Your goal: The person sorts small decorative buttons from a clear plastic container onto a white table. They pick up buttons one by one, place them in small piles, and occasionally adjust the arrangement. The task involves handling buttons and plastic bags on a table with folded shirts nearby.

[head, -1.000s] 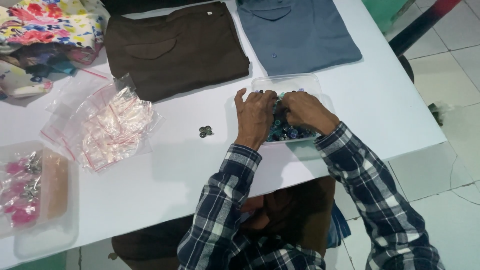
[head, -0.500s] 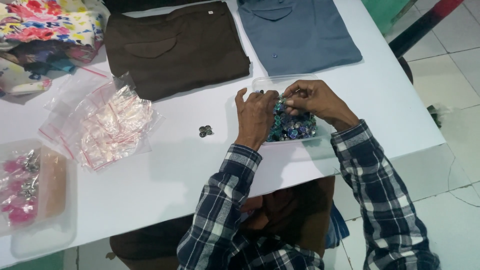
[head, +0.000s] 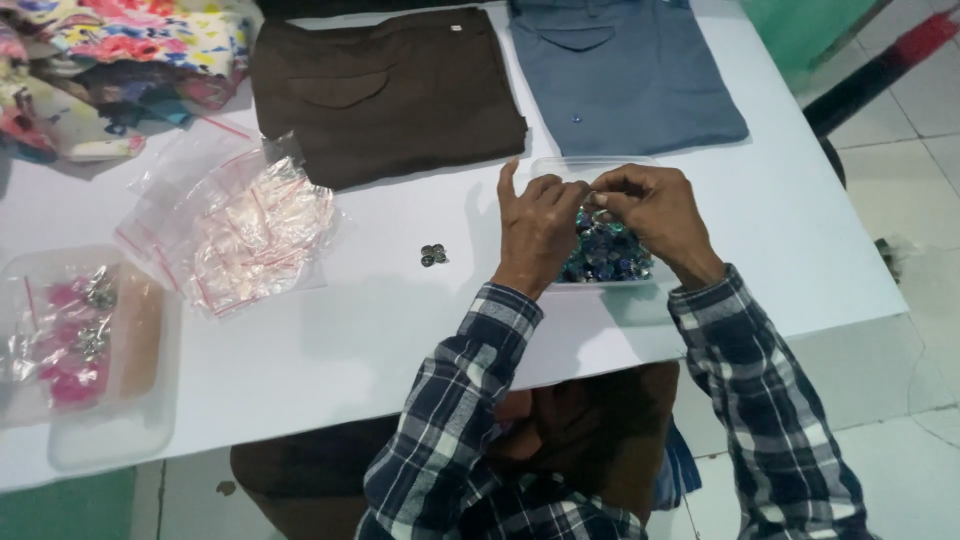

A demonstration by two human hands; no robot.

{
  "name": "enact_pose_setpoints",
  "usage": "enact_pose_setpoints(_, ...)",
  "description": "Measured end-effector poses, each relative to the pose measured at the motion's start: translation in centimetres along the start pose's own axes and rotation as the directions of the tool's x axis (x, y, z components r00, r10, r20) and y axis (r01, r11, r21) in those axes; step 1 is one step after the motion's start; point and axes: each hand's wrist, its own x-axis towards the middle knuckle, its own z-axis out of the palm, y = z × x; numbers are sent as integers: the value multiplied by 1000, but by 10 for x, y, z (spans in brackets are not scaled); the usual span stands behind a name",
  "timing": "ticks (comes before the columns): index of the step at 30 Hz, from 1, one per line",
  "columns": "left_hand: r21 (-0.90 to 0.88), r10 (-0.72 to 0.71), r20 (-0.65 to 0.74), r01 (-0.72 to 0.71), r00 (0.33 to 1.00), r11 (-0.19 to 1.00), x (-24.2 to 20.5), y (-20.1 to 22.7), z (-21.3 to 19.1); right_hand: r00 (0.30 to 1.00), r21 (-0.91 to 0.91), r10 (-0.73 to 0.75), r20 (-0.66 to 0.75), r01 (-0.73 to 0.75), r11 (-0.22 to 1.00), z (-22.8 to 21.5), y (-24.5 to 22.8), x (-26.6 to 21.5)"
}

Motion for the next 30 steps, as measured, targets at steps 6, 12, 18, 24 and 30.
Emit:
enact_pose_setpoints(6, -53, -35, -170, 27, 985, 998, 4, 13, -42, 987, -47, -129, -99, 125, 991, 17, -14, -16)
enact_pose_setpoints(12, -171, -181, -202, 147, 963, 974, -29, -5, -92, 965, 63, -244, -97, 250, 966, 65, -53, -39)
enact_pose_setpoints(18, -243, -391, -140, 351, 910, 904, -86, -33, -140, 949, -17, -289, -124, 290, 957, 145, -36, -60)
enact_pose_setpoints(24, -146, -548, 35, 546, 836, 825, -119, -70, -140, 974, -26, -207, -94, 206, 978, 187, 18, -48)
enact_pose_setpoints(30, -115, -616, 123, 628, 778, 770, -119, -84, -126, 990, -28, -83, -115, 80, 996, 199, 26, -39)
